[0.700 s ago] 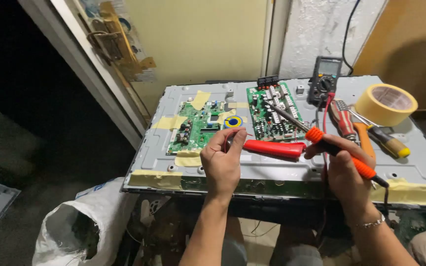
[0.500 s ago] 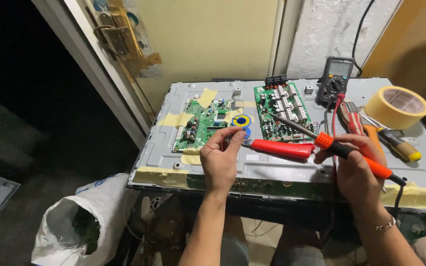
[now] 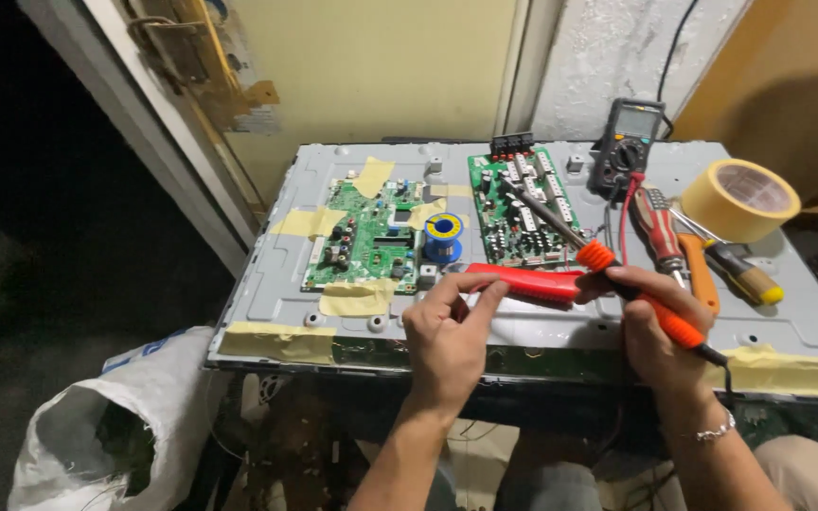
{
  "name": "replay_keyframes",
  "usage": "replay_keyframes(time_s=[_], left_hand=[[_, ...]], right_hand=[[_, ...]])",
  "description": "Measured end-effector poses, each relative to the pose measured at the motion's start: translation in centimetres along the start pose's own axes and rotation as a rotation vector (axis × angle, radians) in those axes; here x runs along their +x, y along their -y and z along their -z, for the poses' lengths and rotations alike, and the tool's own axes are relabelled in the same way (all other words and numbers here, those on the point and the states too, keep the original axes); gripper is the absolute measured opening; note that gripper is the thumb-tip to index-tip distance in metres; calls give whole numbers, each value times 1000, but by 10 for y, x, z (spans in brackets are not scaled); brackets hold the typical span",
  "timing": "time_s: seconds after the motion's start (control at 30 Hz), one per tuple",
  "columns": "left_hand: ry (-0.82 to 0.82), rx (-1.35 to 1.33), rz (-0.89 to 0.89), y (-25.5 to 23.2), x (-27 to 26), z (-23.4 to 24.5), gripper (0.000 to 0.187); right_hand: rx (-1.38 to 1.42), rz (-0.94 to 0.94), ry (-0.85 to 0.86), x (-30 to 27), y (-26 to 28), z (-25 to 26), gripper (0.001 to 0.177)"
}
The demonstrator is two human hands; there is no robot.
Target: Soldering wires and electronic components onto a circuit board inside a television.
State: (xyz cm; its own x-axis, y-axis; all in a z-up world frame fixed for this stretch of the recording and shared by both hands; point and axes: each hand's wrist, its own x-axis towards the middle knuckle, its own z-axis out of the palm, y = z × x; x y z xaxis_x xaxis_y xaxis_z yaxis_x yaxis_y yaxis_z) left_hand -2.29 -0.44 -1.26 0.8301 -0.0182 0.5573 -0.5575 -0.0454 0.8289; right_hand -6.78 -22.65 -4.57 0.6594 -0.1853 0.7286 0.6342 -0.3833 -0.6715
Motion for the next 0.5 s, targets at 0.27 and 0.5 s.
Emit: replay_keyframes(time_s=[0.27, 0.5], left_hand=[[-1, -170, 89, -8, -26, -49, 7], [19, -177, 68, -9, -27, -53, 8]], right_hand=[[-82, 2, 51, 5, 14, 3, 43], [-102, 32, -3, -6, -6, 2, 50]])
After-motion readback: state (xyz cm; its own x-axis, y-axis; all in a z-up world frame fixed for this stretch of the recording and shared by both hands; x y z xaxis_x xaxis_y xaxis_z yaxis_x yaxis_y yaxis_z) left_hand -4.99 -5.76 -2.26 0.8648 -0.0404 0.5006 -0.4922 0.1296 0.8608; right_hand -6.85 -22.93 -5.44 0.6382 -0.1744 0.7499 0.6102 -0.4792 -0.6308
